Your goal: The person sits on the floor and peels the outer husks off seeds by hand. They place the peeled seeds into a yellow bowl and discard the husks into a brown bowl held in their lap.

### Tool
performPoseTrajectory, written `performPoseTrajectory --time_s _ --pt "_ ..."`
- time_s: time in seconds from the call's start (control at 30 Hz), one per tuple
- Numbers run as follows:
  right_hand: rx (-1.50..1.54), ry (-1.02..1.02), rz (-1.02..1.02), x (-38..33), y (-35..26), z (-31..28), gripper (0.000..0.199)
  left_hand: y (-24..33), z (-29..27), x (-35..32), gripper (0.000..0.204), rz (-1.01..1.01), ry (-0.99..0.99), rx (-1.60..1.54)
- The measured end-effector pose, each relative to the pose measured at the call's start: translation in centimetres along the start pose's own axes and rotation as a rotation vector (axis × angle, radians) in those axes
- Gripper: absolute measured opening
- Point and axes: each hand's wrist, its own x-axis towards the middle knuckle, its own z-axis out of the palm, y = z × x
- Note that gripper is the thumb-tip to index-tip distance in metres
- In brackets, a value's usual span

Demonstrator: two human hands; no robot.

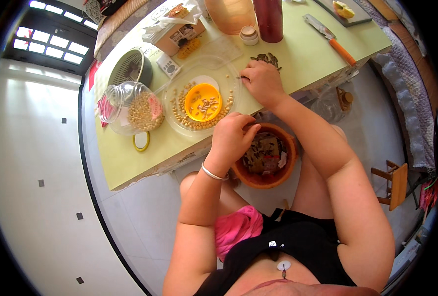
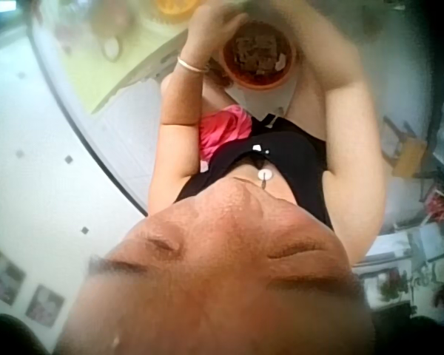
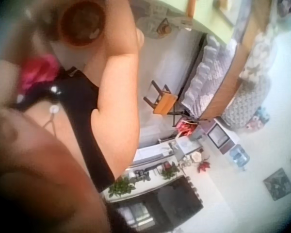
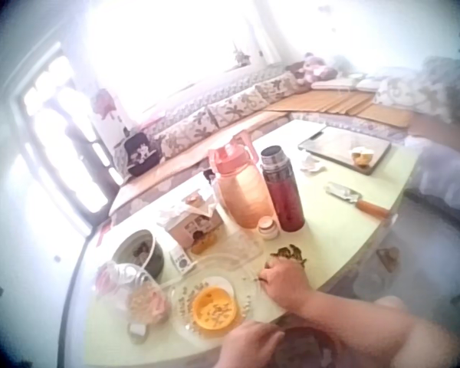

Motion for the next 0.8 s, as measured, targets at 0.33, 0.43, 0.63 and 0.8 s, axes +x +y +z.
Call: performPoseTrajectory --time_s 0.33,0.43,0.63,0.8 --pt "0.278 0.073 0.176 0.0 0.6 -2.6 0.014 -0.2 -0.8 0.2 0.014 0.024 0.119 -0.114" --pt "0.88 -0.232 0.454 -0.3 1.2 -4.3 0.018 -0.6 -0.3 0.5 0.017 0.023 0.355 -0.299" --pt "1.585 -0.761 0.667 -1.9 -1.2 -5.0 0.015 -1.8 -0.6 0.8 0.026 -0.136 0.294 -0.749" --pt "1.623 -0.768 0.722 -2.2 -1.4 -4.4 0.014 -2.0 -0.5 1.1 0.018 -0.074 0.324 -0.908"
